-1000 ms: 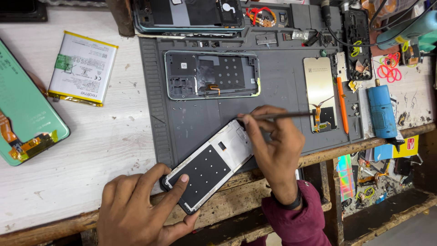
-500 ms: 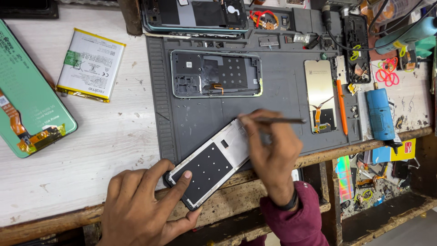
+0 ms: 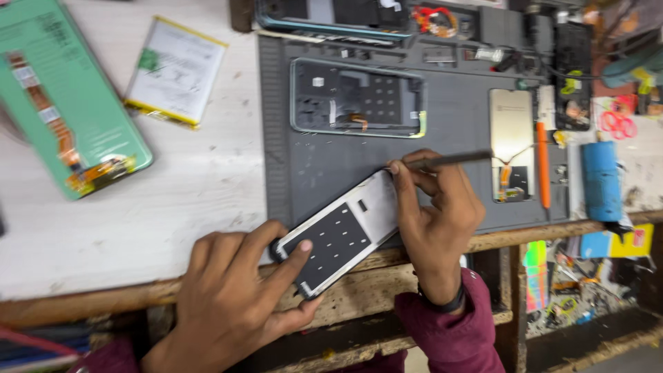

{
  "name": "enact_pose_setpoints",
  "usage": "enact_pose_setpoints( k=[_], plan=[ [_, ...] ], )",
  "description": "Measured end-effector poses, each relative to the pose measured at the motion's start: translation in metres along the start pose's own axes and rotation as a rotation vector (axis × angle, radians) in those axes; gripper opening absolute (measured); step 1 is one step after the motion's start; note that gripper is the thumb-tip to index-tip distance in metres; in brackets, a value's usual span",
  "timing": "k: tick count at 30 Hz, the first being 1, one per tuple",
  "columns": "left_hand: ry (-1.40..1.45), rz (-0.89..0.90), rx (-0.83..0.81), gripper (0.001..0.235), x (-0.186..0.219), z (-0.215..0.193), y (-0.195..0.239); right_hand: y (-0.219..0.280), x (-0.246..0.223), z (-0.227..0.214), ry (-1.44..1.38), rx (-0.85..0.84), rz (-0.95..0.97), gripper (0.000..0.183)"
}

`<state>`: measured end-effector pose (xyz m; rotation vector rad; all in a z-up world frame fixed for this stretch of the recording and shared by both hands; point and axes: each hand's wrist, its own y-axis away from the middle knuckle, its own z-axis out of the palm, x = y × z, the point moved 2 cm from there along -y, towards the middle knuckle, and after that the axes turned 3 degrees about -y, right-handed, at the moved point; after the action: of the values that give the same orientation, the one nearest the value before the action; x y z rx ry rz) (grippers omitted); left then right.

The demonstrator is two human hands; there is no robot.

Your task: The person disassembles a smartphone, removes the back cover, and uses tweezers to peel off adhesive strips from the phone's frame. The person then uses a hot air gun on the device.

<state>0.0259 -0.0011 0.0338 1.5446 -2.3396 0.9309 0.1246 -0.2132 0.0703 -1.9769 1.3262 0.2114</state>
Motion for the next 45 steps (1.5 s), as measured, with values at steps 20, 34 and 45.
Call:
enact_pose_setpoints(
  k=[20,34,45],
  plan=[
    [-0.040,0.024,0.037,0.059,-0.002,-0.010,0.006,0.036,-0.057,0.027,-0.177,-0.170,-0.086,0.015],
    [-0.010,-0.006,0.012,0.066,0.001,-0.001,0.003,0.016,0.022,-0.022,-0.170,-0.031,0.161,0.012],
    [-0.026,-0.011,0.023,0.066,-0.001,0.004,0.006,0.037,0.021,-0.047,-0.051,-0.072,0.201,0.012]
  ],
)
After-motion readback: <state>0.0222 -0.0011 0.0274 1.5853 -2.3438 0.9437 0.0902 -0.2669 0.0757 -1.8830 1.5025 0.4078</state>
